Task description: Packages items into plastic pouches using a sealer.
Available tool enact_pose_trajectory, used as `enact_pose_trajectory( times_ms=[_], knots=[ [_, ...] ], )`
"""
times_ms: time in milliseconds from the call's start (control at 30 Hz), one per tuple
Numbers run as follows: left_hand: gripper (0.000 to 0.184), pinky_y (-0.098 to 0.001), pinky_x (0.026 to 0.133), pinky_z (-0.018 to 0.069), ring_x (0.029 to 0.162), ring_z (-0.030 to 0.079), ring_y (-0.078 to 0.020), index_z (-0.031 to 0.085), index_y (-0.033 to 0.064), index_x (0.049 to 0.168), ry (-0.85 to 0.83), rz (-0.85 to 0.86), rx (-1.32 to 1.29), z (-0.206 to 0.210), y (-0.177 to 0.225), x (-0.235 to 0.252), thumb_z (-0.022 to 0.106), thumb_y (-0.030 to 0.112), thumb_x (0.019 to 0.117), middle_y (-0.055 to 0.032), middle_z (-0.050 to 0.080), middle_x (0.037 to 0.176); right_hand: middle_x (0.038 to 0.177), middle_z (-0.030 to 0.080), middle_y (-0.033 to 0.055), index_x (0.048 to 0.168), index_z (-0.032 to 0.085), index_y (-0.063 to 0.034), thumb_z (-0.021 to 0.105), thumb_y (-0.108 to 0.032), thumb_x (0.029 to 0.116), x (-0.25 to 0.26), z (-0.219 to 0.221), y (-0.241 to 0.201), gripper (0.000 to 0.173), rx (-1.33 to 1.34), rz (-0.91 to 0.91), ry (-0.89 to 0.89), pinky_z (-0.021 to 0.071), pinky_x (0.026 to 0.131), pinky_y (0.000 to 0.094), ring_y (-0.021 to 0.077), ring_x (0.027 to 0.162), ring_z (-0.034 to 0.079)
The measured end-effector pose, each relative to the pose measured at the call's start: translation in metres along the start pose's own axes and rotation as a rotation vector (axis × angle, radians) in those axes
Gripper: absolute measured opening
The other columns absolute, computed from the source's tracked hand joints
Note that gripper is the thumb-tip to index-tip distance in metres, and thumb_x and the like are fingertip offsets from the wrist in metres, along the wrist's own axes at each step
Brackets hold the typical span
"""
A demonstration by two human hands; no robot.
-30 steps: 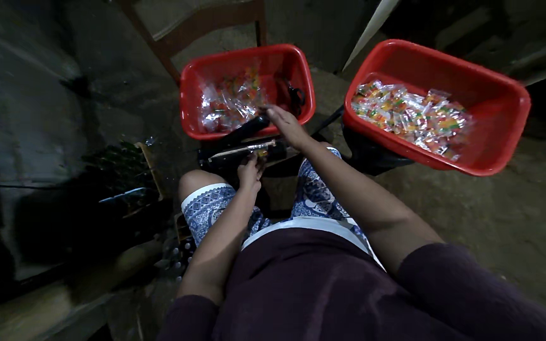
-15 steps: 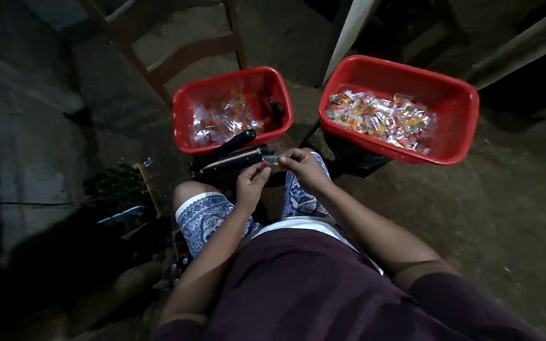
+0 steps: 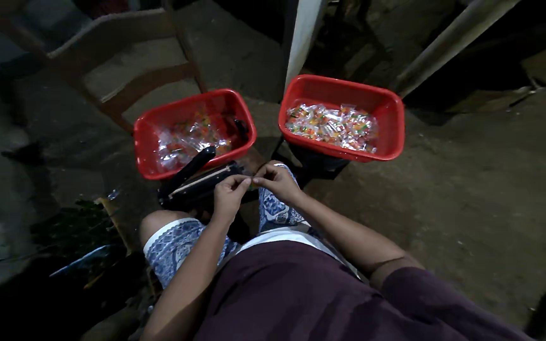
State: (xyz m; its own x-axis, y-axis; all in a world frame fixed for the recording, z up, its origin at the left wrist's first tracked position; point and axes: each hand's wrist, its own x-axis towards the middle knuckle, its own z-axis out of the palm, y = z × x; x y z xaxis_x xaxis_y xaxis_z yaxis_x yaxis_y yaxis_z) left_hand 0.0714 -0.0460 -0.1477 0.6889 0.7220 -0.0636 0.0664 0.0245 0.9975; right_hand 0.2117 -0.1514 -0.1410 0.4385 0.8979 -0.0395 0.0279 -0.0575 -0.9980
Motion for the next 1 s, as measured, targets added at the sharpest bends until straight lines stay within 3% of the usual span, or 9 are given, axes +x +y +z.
enact_pose_trajectory(
  times_ms=[67, 200, 300, 467, 533, 600, 767, 900, 1000],
  knots=[
    [0.012, -0.0284, 0.085, 0.0576, 0.09, 0.069, -0.0093, 0.07, -0.0025, 0.106, -0.05, -0.016, 0.045, 0.003, -0.001, 0.004, 0.067, 0.004, 0.0952, -0.0065, 0.072, 0.098, 0.097, 0.068, 0.0088, 0.099, 0.068, 0.0042, 0.068, -0.007, 0.0963, 0.001, -0.011, 0.005, 0.011, -0.103, -0.006, -0.003, 0.0566, 0.083, 0.0305, 0.0107, 0.087, 0.065],
    [0.049, -0.0338, 0.096, 0.0565, 0.112, 0.067, -0.018, 0.052, -0.0025, 0.142, -0.043, 0.036, 0.09, -0.013, 0.014, 0.016, 0.067, 0.008, 0.0968, -0.0164, 0.063, 0.135, 0.1, 0.07, 0.0147, 0.108, 0.069, 0.0041, 0.066, -0.018, 0.0993, 0.019, -0.077, 0.021, 0.024, -0.434, -0.012, 0.252, 0.0567, 0.086, 0.0426, 0.02, 0.091, 0.068],
    [0.036, -0.0359, 0.094, 0.0566, 0.107, 0.067, -0.0179, 0.057, -0.005, 0.133, 0.17, 0.163, 0.071, -0.05, 0.01, 0.034, 0.06, 0.01, 0.101, -0.0158, 0.065, 0.127, 0.102, 0.068, 0.0242, 0.112, 0.065, 0.0095, 0.065, -0.027, 0.1009, 0.033, -0.157, 0.027, 0.038, -0.607, -0.027, 0.57, 0.0545, 0.089, 0.0512, 0.0315, 0.092, 0.067],
    [0.02, -0.0304, 0.088, 0.0585, 0.094, 0.068, -0.0104, 0.058, -0.0038, 0.122, 0.598, 0.247, -0.16, -0.105, -0.002, 0.078, 0.05, 0.006, 0.1055, -0.005, 0.066, 0.108, 0.133, 0.058, 0.0333, 0.133, 0.057, 0.0097, 0.063, -0.022, 0.1016, 0.058, -0.226, 0.031, 0.046, -0.792, 0.187, 0.772, 0.0399, 0.111, 0.0607, 0.0464, 0.128, 0.055],
    [0.018, -0.0281, 0.084, 0.0593, 0.089, 0.068, -0.0079, 0.058, -0.0014, 0.119, 0.693, 0.28, -0.201, -0.122, -0.008, 0.1, 0.048, 0.008, 0.107, -0.001, 0.067, 0.101, 0.137, 0.054, 0.0342, 0.137, 0.053, 0.0111, 0.062, -0.019, 0.1021, 0.075, -0.2, 0.024, 0.047, -0.799, 0.17, 0.712, 0.0389, 0.113, 0.0589, 0.0465, 0.131, 0.052],
    [0.018, -0.0269, 0.082, 0.0589, 0.089, 0.068, -0.0075, 0.057, 0.0001, 0.118, 0.749, 0.258, -0.202, -0.135, -0.013, 0.117, 0.047, 0.011, 0.1084, -0.0005, 0.067, 0.1, 0.128, 0.061, 0.0338, 0.129, 0.058, 0.0126, 0.062, -0.017, 0.1012, 0.097, -0.161, 0.029, 0.04, -0.804, 0.072, 0.582, 0.0447, 0.106, 0.0597, 0.0466, 0.121, 0.059],
    [0.019, -0.0269, 0.083, 0.0586, 0.088, 0.068, -0.0072, 0.057, -0.0005, 0.117, 0.789, 0.197, -0.206, -0.153, -0.036, 0.139, 0.045, 0.012, 0.1089, -0.0005, 0.067, 0.099, 0.115, 0.067, 0.0265, 0.113, 0.069, 0.0081, 0.065, -0.009, 0.0989, 0.161, -0.055, 0.035, 0.022, -0.839, -0.035, 0.061, 0.0532, 0.097, 0.0542, 0.039, 0.107, 0.066],
    [0.019, -0.0278, 0.086, 0.0588, 0.09, 0.068, -0.0079, 0.057, -0.0014, 0.118, 0.704, 0.1, -0.182, -0.163, -0.044, 0.142, 0.048, 0.011, 0.1079, -0.0021, 0.066, 0.102, 0.114, 0.068, 0.0229, 0.108, 0.072, 0.0042, 0.068, -0.003, 0.0945, 0.213, -0.017, 0.066, 0.016, -0.969, -0.142, -0.379, 0.0543, 0.094, 0.0579, 0.0393, 0.106, 0.068],
    [0.017, -0.0273, 0.085, 0.0588, 0.09, 0.068, -0.0073, 0.059, -0.0008, 0.118, 0.673, 0.024, -0.181, -0.168, -0.045, 0.146, 0.051, 0.01, 0.1067, -0.0022, 0.066, 0.101, 0.115, 0.069, 0.023, 0.108, 0.073, 0.0023, 0.068, 0.002, 0.0906, 0.248, -0.007, 0.091, 0.018, -1.076, -0.172, -0.555, 0.0535, 0.093, 0.0617, 0.0414, 0.107, 0.068]
  ],
)
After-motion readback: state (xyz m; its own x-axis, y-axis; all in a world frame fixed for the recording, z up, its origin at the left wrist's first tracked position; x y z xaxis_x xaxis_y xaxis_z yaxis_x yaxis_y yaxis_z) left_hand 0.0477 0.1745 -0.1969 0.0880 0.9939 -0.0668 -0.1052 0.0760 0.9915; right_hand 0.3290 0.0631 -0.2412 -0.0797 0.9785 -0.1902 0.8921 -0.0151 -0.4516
